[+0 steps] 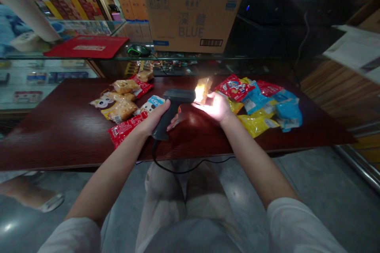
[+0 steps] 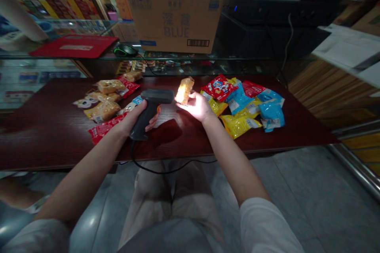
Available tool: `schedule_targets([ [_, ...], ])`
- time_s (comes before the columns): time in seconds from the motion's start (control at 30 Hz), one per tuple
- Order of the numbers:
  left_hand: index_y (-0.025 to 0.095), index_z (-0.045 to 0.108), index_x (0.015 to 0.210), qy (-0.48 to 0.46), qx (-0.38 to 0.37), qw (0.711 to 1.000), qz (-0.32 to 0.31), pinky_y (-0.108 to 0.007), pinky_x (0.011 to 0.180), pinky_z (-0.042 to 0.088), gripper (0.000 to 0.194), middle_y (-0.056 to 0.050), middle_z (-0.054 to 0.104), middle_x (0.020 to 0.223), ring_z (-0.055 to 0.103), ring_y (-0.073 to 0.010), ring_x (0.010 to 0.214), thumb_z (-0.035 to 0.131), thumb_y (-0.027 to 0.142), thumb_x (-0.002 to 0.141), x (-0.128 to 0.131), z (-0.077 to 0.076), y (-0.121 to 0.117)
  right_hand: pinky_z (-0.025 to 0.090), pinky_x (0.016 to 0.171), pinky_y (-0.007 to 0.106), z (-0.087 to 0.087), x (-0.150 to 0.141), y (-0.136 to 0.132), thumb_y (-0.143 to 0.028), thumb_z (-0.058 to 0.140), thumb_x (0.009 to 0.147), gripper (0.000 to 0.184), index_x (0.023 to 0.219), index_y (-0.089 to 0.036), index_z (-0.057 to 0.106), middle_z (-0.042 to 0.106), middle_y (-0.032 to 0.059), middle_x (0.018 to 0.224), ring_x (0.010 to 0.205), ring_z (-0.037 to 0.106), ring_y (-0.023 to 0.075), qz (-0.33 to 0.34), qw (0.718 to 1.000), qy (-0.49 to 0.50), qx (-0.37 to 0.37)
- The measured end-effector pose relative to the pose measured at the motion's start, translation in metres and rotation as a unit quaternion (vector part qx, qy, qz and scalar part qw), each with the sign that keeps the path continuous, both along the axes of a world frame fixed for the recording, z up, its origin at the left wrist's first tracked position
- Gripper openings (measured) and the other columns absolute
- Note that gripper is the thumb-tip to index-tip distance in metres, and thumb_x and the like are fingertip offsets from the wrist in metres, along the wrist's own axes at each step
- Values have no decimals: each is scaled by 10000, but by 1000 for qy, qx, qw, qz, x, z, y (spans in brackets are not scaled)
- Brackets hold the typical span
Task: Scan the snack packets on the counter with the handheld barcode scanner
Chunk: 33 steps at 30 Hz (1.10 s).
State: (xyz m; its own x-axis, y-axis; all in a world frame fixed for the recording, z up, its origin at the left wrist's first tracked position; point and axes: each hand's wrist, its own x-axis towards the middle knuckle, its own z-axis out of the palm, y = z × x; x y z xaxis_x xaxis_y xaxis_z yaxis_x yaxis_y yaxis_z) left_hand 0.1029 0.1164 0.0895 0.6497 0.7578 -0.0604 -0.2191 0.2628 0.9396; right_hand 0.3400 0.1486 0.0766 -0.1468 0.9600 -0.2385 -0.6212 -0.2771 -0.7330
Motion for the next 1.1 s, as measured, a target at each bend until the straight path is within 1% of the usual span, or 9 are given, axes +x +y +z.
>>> schedule_targets([
  [0.23, 134, 604, 1007, -16, 4, 1000, 24, -207, 364, 340, 660, 40, 533, 548, 452, -86, 368, 645, 746, 762, 0, 3, -1, 494, 1062, 562, -4, 3, 3, -193, 538, 733, 321, 1048, -251, 561, 739, 41, 1029, 1096, 697, 262, 3, 999, -31, 44],
  [0.33, 128, 608, 1063, -22, -2, 999, 30, -207, 366, 344, 666, 39, 530, 547, 452, -89, 372, 633, 732, 783, -3, 5, -1, 511, 1047, 519, -1, 9, 2, -250, 605, 772, 303, 1067, -298, 555, 704, 16, 1092, 1138, 667, 249, -87, 977, -143, 136],
  [0.47, 126, 610, 1060, -21, -16, 998, 58, -207, 370, 353, 623, 28, 545, 552, 464, -92, 372, 606, 704, 826, -4, 9, -2, 513, 1029, 491, 14, 28, -8, -334, 646, 828, 442, 1251, -342, 517, 626, 56, 1268, 1277, 570, 278, -230, 848, -407, 251],
  [0.63, 141, 605, 1024, -33, -47, 994, 90, -204, 362, 363, 578, 34, 537, 550, 462, -90, 364, 561, 695, 866, -8, 15, -2, 340, 1116, 660, 24, 59, -15, -371, 603, 873, 431, 1291, -267, 578, 564, 152, 1373, 1381, 431, 390, -244, 637, -692, 236],
  [0.73, 148, 608, 1009, -45, -39, 992, 113, -201, 354, 360, 560, 32, 532, 556, 460, -87, 367, 546, 689, 879, -16, 19, 2, 174, 1126, 761, 20, 66, -12, -286, 629, 838, 377, 1209, -221, 645, 565, 178, 1354, 1414, 356, 431, -224, 586, -743, 233],
  [0.87, 157, 605, 957, -41, -32, 987, 152, -202, 345, 354, 529, 27, 526, 554, 455, -85, 363, 532, 677, 894, -32, 29, 9, 104, 1157, 754, 21, 45, -11, -226, 631, 819, 357, 1176, -231, 638, 454, 147, 1486, 1494, 217, 404, -222, 612, -713, 259],
  [0.93, 159, 601, 936, -29, -36, 985, 164, -208, 348, 366, 511, 23, 529, 557, 460, -87, 363, 520, 663, 908, -40, 36, 12, 158, 1194, 688, 22, 17, -10, -249, 627, 838, 309, 1146, -255, 627, 464, 118, 1473, 1498, 233, 368, -195, 662, -666, 284],
  [1.03, 159, 604, 931, -14, -41, 985, 170, -218, 352, 380, 509, 23, 526, 551, 462, -94, 358, 455, 646, 945, -51, 44, 15, 287, 1188, 582, 16, -41, -4, -334, 644, 858, 232, 1075, -259, 611, 583, 118, 1278, 1354, 455, 336, -75, 756, -581, 290],
  [1.1, 157, 616, 941, -10, -46, 984, 169, -219, 356, 382, 535, 24, 513, 541, 465, -96, 357, 406, 648, 963, -56, 45, 15, 335, 1157, 558, 7, -81, 4, -415, 761, 779, 321, 992, -252, 585, 622, 111, 1154, 1258, 527, 344, -8, 801, -542, 256],
])
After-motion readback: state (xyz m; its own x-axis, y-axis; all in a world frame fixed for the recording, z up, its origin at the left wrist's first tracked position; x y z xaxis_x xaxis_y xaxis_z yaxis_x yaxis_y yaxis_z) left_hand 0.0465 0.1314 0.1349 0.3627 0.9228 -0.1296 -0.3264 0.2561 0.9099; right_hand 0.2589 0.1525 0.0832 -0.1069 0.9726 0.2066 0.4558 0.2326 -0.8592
